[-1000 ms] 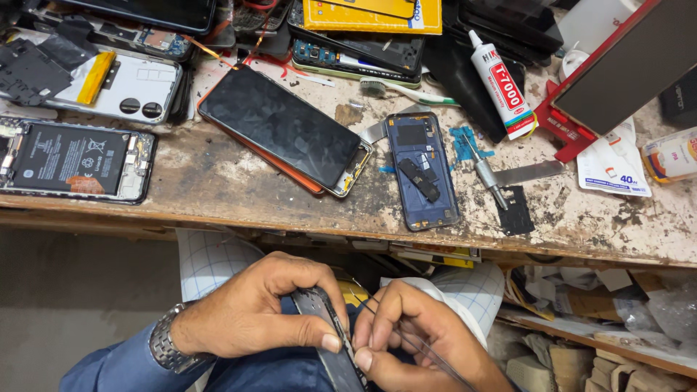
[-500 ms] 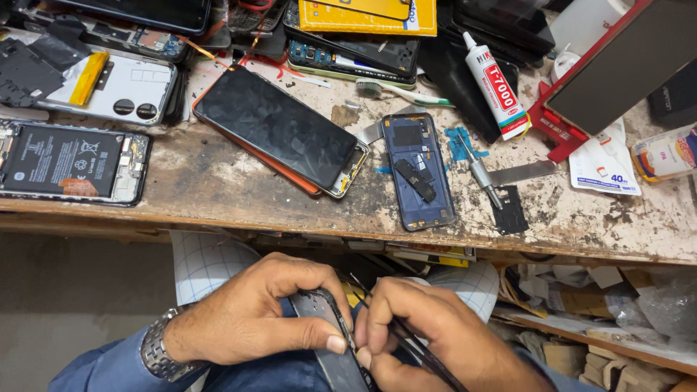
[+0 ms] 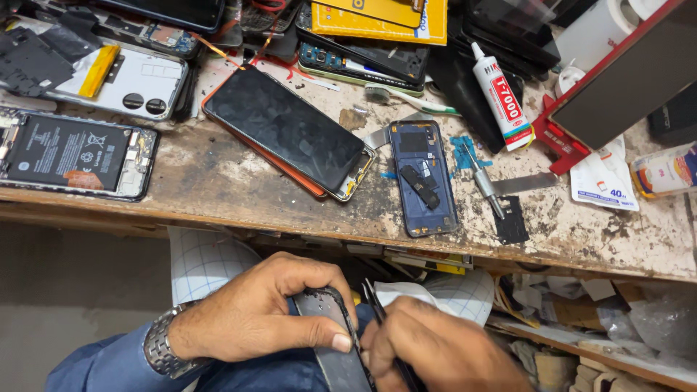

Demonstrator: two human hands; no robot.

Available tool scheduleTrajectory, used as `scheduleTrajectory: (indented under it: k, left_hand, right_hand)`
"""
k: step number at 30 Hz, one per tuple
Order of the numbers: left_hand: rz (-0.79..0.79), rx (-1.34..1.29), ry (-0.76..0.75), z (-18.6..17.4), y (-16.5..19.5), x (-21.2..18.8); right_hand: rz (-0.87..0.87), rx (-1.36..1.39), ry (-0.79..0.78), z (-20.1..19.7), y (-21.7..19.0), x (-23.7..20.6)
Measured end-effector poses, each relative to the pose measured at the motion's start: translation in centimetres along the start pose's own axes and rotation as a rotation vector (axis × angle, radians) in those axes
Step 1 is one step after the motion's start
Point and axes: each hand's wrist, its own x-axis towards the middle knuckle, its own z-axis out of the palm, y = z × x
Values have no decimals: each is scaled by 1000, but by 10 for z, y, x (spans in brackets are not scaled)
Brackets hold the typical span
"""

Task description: The person repairs a disassembled smartphone at a cluttered workbench. They use tweezers and a pry tool to work on the phone's internal components, manipulate the midframe and battery area, then hold the phone chassis and scrape or clean its inner edge with a tool.

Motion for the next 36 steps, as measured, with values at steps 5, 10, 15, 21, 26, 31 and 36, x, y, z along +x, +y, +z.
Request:
scheduleTrajectory:
  k: [5, 10, 15, 21, 26, 31, 36]
  left_hand:
    - [36, 21, -10, 0, -1, 0]
    - [38, 69, 3, -1, 0, 0]
    - [81, 112, -2, -1, 2, -1]
    - [92, 124, -18, -3, 1, -1]
    - [103, 127, -20, -1, 1, -1]
    - [87, 107, -17, -1, 2, -2]
    - [62, 100, -12, -1, 2, -2]
  right_hand:
    - [553, 464, 524, 40, 12, -6]
    - [74, -214, 513, 55, 14, -12]
    - [59, 141, 298, 27, 17, -13]
    - [291, 593, 43, 9, 18, 11]
    - [513, 705, -134, -7, 11, 25]
    - [568, 690, -277, -24, 1, 39]
    - [567, 752, -333, -24, 0, 48]
